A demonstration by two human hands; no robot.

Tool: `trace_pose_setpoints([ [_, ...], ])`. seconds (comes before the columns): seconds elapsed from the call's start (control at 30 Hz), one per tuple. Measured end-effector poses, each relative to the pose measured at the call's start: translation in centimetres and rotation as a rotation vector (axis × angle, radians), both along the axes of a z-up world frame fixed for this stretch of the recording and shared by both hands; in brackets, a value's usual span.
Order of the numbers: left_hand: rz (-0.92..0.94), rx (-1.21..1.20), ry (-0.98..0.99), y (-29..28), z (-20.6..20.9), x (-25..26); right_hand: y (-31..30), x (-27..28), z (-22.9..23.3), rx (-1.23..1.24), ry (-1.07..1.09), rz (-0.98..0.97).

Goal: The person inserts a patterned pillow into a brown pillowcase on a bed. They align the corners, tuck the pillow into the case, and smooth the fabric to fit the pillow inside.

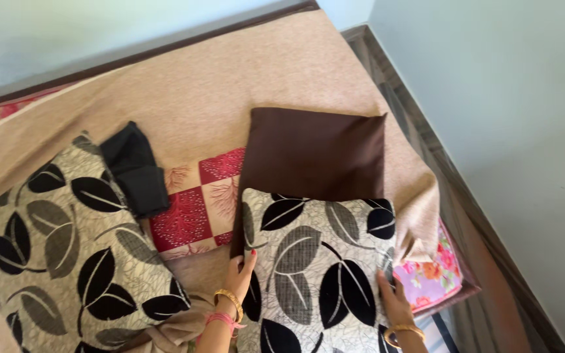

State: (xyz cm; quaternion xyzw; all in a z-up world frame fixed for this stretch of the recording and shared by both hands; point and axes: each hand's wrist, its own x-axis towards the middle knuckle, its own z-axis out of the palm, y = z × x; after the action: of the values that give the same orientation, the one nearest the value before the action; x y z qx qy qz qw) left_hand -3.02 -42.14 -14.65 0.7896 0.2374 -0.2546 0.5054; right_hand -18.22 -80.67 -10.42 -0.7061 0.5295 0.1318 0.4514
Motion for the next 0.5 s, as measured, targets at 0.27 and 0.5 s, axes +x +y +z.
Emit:
trace_pose_setpoints([
  [0.27,0.095,-0.090,0.095,0.5,-4.0,-2.2,-2.5,-0.9,-3.9,0.296,-0.241,-0.308],
  [0.5,0.110,0.314,-0.276,1.8,-7.3,1.9,-3.4,-0.7,-4.8,0.021,0.002,-0.166],
])
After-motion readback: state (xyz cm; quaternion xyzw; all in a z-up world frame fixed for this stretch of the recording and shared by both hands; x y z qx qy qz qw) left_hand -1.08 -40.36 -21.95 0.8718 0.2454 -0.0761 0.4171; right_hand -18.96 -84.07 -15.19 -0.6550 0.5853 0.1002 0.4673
